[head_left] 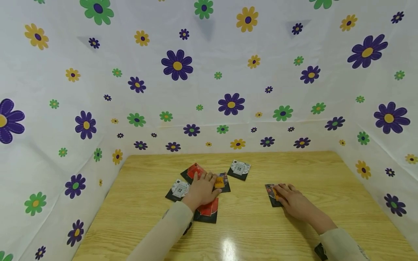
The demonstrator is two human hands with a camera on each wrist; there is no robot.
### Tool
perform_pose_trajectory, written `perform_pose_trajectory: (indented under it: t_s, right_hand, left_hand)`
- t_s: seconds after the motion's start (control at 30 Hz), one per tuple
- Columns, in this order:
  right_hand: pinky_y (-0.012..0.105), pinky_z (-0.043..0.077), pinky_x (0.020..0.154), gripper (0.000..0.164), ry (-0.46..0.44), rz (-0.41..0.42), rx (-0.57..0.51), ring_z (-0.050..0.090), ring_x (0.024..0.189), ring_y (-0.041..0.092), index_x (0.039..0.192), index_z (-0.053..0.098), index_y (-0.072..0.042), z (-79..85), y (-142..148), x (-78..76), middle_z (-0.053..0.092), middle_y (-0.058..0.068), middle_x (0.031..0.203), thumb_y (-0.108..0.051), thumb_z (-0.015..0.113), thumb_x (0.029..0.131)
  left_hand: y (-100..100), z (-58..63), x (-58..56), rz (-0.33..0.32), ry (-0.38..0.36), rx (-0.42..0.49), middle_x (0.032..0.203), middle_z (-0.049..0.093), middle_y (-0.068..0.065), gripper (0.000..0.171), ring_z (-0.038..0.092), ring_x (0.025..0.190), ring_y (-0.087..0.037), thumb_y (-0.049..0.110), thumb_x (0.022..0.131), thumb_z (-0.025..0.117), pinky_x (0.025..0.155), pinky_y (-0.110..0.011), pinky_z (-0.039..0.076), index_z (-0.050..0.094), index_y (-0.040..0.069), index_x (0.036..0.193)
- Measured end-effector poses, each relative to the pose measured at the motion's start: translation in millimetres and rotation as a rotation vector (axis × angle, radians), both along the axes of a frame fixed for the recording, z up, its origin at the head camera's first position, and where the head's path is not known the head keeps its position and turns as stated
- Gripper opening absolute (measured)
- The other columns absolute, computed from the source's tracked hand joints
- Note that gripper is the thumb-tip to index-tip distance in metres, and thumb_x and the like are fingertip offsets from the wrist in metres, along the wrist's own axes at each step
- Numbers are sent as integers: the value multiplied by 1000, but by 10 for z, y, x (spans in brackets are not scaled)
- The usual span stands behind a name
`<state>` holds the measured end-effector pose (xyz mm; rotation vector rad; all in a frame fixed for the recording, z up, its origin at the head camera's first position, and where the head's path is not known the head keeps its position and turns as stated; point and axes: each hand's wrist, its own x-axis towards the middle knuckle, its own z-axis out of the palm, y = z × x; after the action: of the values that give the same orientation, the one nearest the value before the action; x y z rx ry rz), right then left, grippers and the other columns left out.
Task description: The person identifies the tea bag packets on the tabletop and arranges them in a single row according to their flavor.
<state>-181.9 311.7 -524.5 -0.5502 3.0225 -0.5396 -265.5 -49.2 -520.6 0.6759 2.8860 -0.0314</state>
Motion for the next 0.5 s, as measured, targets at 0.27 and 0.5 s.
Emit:
perform_pose_trajectory:
  t_s: [0.27, 0.5]
  right_hand:
    - [78, 42, 105, 48, -16, 3, -11, 42, 135, 71, 150, 52, 7, 28, -8, 15, 50, 41, 149, -13, 59, 107]
    - [78, 41, 105, 49, -46, -3, -9, 40, 137, 71, 152, 50, 6, 75, -13, 24, 48, 41, 151, -13, 58, 108]
  left_hand:
    - [30, 40, 134, -21, 32, -15, 170, 39, -9, 72, 36, 158, -34, 62, 108, 42, 129, -63, 26, 38, 19, 166]
    - [53, 23, 176, -28, 53, -23, 169, 41, -8, 71, 37, 158, -32, 62, 108, 43, 129, -62, 27, 39, 19, 165]
